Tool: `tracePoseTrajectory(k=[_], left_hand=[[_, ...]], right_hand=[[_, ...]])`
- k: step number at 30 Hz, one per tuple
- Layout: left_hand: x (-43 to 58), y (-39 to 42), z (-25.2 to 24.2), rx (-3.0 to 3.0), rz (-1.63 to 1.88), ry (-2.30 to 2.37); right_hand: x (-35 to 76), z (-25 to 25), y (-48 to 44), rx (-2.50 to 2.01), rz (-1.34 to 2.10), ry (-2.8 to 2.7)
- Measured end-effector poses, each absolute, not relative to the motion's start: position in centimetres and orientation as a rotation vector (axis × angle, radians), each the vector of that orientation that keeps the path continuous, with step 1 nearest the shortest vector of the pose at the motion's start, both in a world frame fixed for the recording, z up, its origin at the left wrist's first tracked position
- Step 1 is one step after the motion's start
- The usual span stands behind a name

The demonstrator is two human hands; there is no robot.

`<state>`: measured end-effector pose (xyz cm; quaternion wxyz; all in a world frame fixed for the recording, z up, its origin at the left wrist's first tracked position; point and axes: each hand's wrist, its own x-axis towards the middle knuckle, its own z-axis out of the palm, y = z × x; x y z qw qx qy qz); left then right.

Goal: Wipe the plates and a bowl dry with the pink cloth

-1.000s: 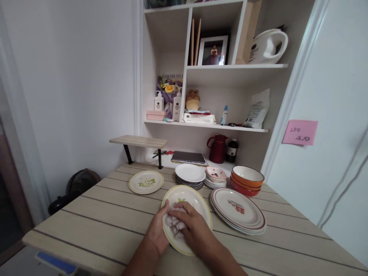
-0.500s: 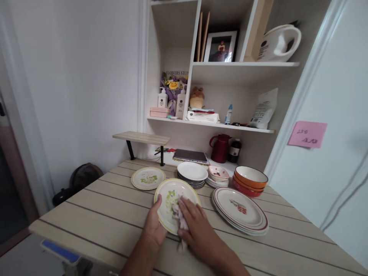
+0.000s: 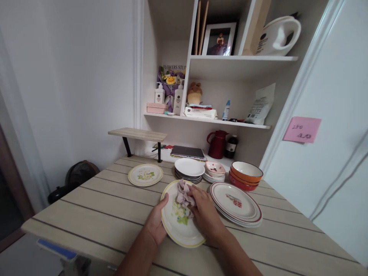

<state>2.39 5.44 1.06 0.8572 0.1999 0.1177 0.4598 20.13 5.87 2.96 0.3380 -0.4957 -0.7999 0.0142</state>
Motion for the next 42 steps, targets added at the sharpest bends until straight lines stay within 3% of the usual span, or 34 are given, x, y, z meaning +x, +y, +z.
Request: tracePoseTrajectory(k=[9, 15, 19, 25, 29, 36, 42], left_hand=[[1.9, 5.7, 1.0, 0.395, 1.051, 0.362], [2.9, 5.1, 1.3, 0.452, 0.916, 0.367], [2.0, 5.4, 1.3, 0.455, 1.015, 0.321], [1.3, 5.8, 1.2, 0.44, 1.055, 0.308], [2.2, 5.4, 1.5, 0.41, 0.995, 0.375], [2.5, 5.1, 1.6, 0.44, 0.972, 0.273], [1.5, 5.8, 0.9, 0.457, 1.032, 0.275]], right_hand=[[16.5, 3.4, 3.4, -1.121, 0.112, -2.255], [18.7, 4.6, 6.0, -1.548, -0.12, -2.048], [20.7, 4.6, 5.6, -1.725, -0.142, -2.06], [17.8, 3.4, 2.9, -1.423, 0.095, -2.381], [16.4, 3.6, 3.5, -1.26, 0.155, -2.274], [20.1, 4.4, 6.1, -1.612, 0.006, -1.964], [20.1, 3.7, 4.4, -1.645, 0.052, -2.155]])
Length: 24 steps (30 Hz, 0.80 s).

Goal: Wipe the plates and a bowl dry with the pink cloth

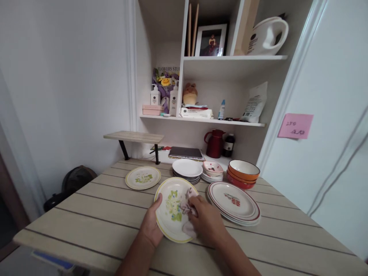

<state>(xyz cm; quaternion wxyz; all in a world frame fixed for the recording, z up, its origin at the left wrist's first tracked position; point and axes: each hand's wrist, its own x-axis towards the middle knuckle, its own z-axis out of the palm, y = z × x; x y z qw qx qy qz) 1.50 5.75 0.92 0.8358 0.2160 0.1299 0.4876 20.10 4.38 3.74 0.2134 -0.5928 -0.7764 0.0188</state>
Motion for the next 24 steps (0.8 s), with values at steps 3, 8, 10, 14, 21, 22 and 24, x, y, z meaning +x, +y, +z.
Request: tracePoseTrajectory(k=[3, 8, 10, 14, 21, 22, 24], left_hand=[[1.5, 5.7, 1.1, 0.458, 1.048, 0.311], [1.7, 5.2, 2.0, 0.448, 1.046, 0.372], [1.8, 5.1, 2.1, 0.446, 1.026, 0.381], [2.1, 5.1, 2.1, 0.438, 1.055, 0.343], [2.1, 5.4, 1.6, 0.426, 1.006, 0.279], [2.1, 5.4, 1.5, 0.426, 1.014, 0.276], [2.1, 5.5, 1.5, 0.427, 1.03, 0.263]], right_hand=[[18.8, 3.6, 3.5, -1.487, 0.107, -2.321], [17.4, 3.5, 2.7, -1.184, 0.246, -2.4], [17.3, 3.4, 2.7, -1.146, 0.3, -2.346], [17.3, 3.3, 3.1, -1.172, 0.347, -2.053], [18.1, 3.7, 3.5, -1.188, 0.471, -1.907], [18.4, 3.7, 3.5, -1.171, 0.499, -1.935], [18.9, 3.7, 3.5, -1.112, 0.565, -2.017]])
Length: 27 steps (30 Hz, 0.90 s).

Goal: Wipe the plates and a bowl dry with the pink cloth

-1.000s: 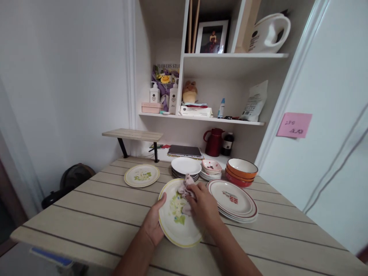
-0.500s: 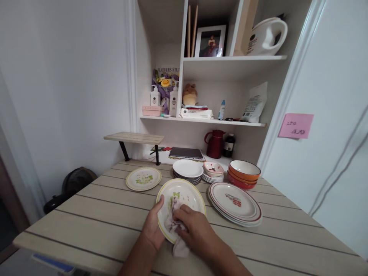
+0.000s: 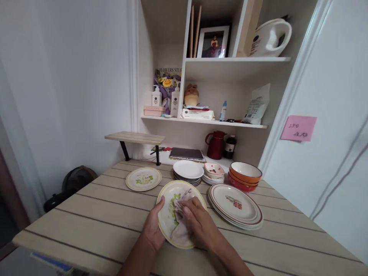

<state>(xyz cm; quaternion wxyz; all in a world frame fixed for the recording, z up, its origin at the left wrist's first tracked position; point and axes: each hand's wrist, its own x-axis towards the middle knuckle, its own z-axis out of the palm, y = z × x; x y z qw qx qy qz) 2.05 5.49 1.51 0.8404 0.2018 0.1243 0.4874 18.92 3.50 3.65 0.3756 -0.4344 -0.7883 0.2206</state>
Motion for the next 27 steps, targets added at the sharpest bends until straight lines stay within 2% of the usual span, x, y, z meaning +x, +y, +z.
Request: tracePoseTrajectory(k=[5, 10, 16, 27], left_hand=[[2.2, 5.3, 1.9, 0.437, 1.026, 0.278], [2.3, 4.8, 2.4, 0.442, 0.993, 0.251], [2.5, 4.8, 2.6, 0.434, 0.952, 0.287], [2.8, 5.9, 0.6, 0.431, 0.996, 0.448]], right_hand=[[19.5, 3.3, 3.8, -1.176, 0.613, -2.142], [19.6, 3.2, 4.5, -1.389, 0.287, -1.998], [20.6, 3.0, 6.1, -1.319, -0.043, -1.823], [15.6, 3.7, 5.6, -1.208, 0.04, -2.125]])
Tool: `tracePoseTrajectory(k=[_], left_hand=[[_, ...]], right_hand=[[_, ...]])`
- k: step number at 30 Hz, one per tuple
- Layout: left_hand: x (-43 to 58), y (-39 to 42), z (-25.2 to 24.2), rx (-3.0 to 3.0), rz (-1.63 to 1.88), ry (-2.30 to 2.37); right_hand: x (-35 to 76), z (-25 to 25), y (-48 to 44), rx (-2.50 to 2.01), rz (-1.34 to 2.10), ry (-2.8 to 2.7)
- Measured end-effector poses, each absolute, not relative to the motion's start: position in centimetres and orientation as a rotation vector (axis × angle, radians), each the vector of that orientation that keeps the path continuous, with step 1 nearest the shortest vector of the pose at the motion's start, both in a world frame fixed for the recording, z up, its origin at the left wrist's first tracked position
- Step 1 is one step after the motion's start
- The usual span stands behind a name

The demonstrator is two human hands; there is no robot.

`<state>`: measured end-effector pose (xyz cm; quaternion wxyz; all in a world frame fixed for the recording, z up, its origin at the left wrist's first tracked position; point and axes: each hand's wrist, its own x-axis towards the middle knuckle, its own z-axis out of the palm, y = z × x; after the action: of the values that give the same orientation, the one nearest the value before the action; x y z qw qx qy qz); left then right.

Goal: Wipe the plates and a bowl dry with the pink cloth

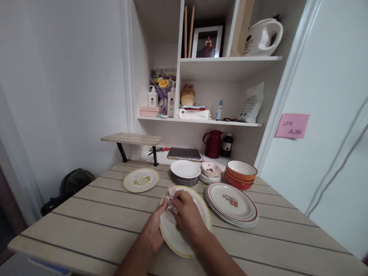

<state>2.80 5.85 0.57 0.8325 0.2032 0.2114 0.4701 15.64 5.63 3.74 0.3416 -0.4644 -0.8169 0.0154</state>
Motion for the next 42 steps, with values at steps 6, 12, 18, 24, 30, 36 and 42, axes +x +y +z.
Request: tracePoseTrajectory(k=[6, 12, 18, 24, 30, 36, 42], left_hand=[[1.7, 6.0, 0.7, 0.441, 0.994, 0.372], [1.4, 6.0, 1.0, 0.432, 0.971, 0.237], [1.9, 5.8, 1.2, 0.443, 0.932, 0.21], [1.8, 5.4, 2.0, 0.434, 0.931, 0.286], [2.0, 5.4, 2.8, 0.431, 0.925, 0.341], [1.9, 5.3, 2.7, 0.432, 0.895, 0.305], [1.9, 5.1, 2.5, 0.452, 0.903, 0.302]], right_hand=[[17.9, 3.1, 3.2, -1.048, 0.259, -2.397], [20.8, 3.7, 4.7, -1.365, 0.195, -2.14], [20.8, 3.2, 5.4, -1.383, 0.171, -2.012], [21.1, 3.4, 5.4, -1.351, 0.247, -2.017], [21.6, 4.1, 5.1, -1.324, 0.298, -2.014], [21.5, 3.8, 5.3, -1.264, 0.299, -2.004], [21.4, 3.6, 5.6, -1.306, 0.36, -1.934]])
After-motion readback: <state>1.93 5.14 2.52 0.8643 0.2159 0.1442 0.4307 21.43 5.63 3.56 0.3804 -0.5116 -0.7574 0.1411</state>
